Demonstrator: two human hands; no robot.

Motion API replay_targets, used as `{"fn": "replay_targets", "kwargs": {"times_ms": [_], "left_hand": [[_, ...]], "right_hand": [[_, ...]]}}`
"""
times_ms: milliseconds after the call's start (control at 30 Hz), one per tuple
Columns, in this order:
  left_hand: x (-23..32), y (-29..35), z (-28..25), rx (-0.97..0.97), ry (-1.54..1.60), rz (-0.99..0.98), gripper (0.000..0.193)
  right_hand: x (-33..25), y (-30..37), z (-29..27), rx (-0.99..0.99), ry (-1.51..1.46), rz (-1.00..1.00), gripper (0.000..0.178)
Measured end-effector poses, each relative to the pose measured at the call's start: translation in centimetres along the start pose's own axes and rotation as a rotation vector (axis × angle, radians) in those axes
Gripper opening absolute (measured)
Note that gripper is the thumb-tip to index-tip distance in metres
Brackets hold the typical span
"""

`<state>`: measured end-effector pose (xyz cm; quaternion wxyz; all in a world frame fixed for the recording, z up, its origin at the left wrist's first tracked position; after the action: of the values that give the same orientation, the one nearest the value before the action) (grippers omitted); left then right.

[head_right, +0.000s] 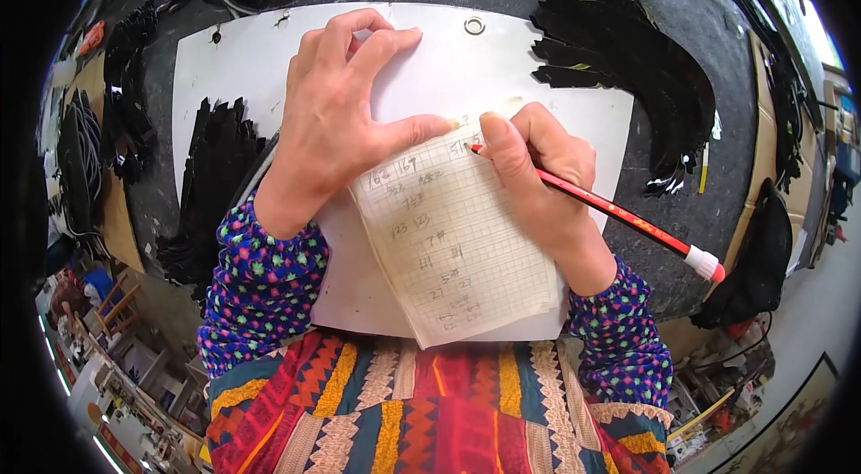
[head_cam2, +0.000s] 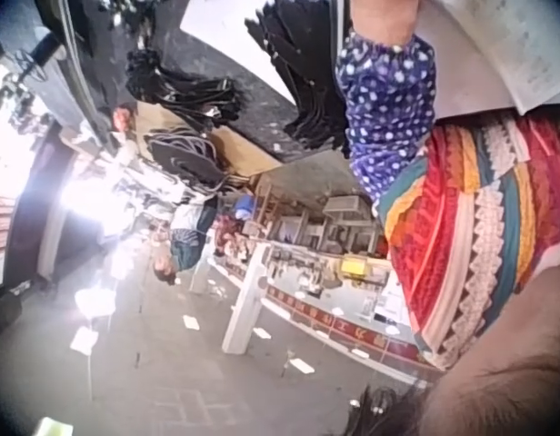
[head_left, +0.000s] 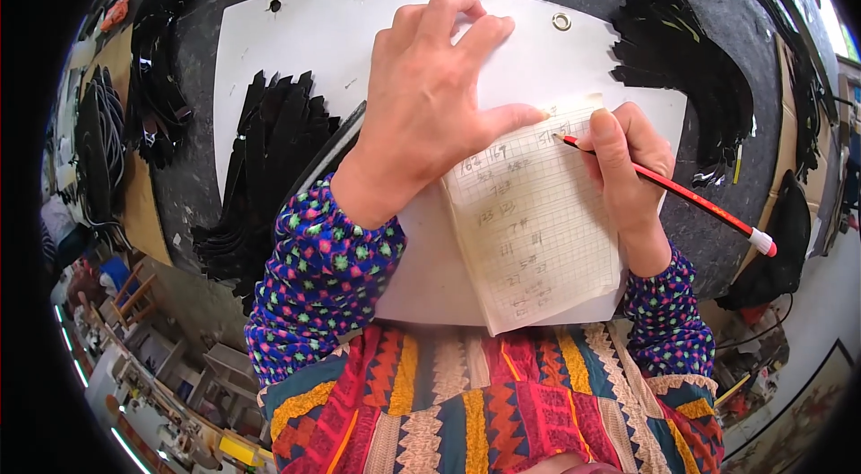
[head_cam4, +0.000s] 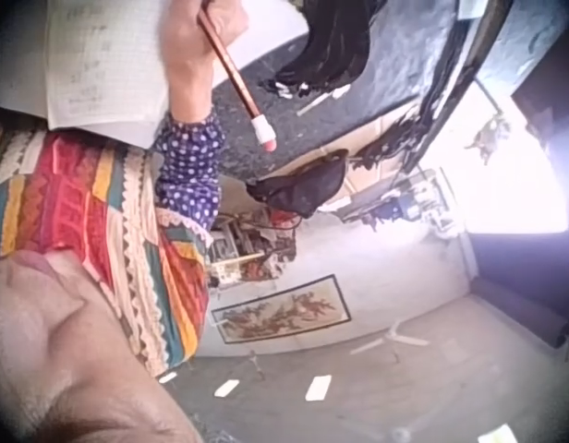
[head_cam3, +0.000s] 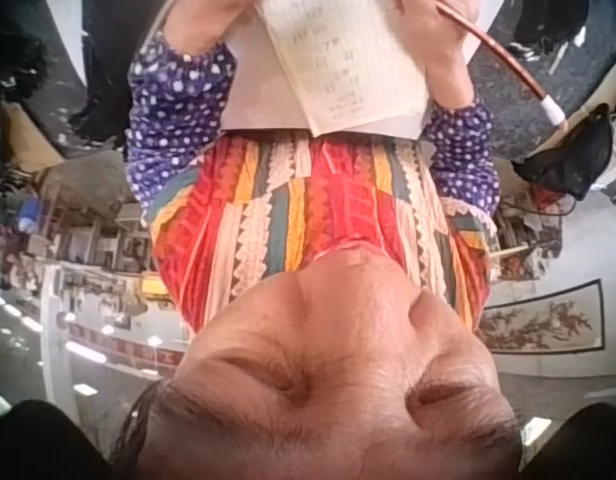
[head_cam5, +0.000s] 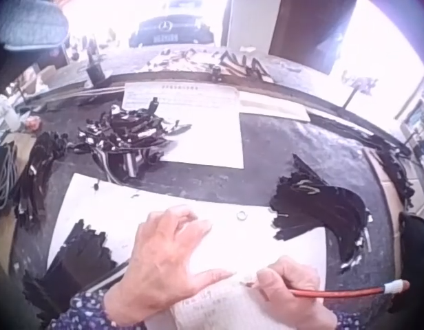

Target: Applying glue to shoe components and recording production counts in a notebook.

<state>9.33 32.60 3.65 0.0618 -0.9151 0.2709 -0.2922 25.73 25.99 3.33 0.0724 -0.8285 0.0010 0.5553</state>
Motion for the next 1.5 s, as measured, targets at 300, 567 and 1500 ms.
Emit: {"fn": "replay_targets", "kwargs": {"times_ms": [300,567,1500], "left_hand": [[0.2,-0.1,-0.4,0.031,-0.002,-0.004,0.068],[0.0,0.0,-0.4,0.036,0.056,-0.044,0.066],[-0.3,0.1,-0.2,0.018,0.169,-0.094,0.072]], "right_hand": [[0.1,-0.1,-0.3,-0.004,-0.004,0.039,0.029],[1.3,0.4,-0.4,-0.011,0.005,0.111,0.021],[1.5,1.1,-0.7,-0.049,-0.065,0.079,0.018]]}}
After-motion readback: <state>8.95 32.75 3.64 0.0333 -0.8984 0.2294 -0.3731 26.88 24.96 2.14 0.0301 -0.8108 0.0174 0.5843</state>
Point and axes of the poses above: each hand's wrist, its own y-axis away from the middle knuckle, its own z-axis out of the palm, x = y × z, the point moved 9 cm from there along -y, towards the middle knuckle, and after that the axes turned 2 degrees about -z, right-handed, at the moved point
